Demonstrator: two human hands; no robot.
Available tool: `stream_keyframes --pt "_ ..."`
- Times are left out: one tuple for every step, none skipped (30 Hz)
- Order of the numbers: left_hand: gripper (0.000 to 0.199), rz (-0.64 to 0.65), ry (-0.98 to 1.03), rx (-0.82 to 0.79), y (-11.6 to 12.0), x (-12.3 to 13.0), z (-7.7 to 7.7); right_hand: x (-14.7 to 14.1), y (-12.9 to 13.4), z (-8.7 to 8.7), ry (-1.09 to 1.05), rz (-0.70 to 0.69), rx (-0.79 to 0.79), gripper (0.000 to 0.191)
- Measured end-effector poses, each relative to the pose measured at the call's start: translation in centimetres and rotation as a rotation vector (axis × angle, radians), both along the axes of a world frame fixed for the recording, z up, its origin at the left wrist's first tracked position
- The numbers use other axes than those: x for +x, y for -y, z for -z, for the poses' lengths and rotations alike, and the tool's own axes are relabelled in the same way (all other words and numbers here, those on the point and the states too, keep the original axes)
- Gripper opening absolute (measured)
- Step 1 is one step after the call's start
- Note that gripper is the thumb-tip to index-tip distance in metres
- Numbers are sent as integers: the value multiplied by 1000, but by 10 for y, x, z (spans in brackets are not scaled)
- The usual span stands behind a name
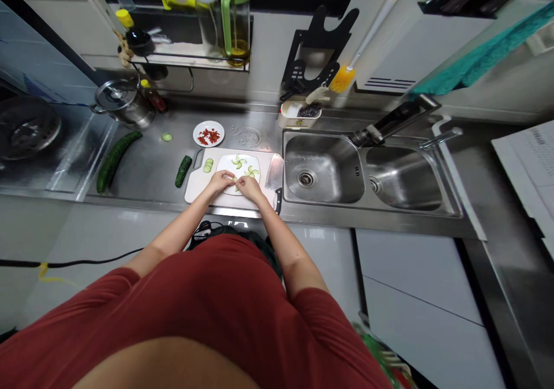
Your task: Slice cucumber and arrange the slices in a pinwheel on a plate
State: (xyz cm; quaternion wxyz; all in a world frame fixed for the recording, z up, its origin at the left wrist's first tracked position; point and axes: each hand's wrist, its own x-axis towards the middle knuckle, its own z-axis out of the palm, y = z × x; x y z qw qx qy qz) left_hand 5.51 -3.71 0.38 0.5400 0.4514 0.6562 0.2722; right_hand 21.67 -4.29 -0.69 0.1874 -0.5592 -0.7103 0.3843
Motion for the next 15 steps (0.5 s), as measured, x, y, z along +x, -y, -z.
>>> stream_keyframes --pt "34 11 -68 -7 0 0 -1 -1 1 -2 28 -6 5 14" --pt "33 22 -137 -10 0 1 -3 -1 2 -3 56 -14 8 15" --pt "32 37 -200 -10 0 1 -5 -2 3 -5 84 -23 10 16" --pt "30 54 -254 -3 0 2 -7 -3 4 -7 111 -33 13 16" --pt "29 74 -299 6 0 2 -9 -3 5 -9 140 -43 18 17" --pt "28 95 -337 16 0 2 -11 -4 6 -10 173 -51 25 18" --pt "27 116 -370 26 1 3 -13 -5 8 -12 209 -56 34 18" --pt "26 136 -399 33 1 3 -13 -6 9 -13 246 -61 45 19" --pt "26 154 -426 38 2 3 -14 -7 10 -15 283 -65 56 20" --pt "26 173 -448 42 2 3 -14 -8 12 -16 318 -70 67 21" --pt "26 192 -468 47 2 3 -13 -8 13 -16 349 -78 76 22" --pt "26 208 -486 55 2 3 -13 -9 14 -17 375 -88 86 23" --pt "26 222 -502 64 2 3 -13 -10 15 -17 397 -97 96 23" --pt "26 233 -516 75 2 3 -12 -10 16 -18 414 -103 107 24" --pt "25 241 -530 86 2 3 -12 -11 16 -18 427 -109 117 24"
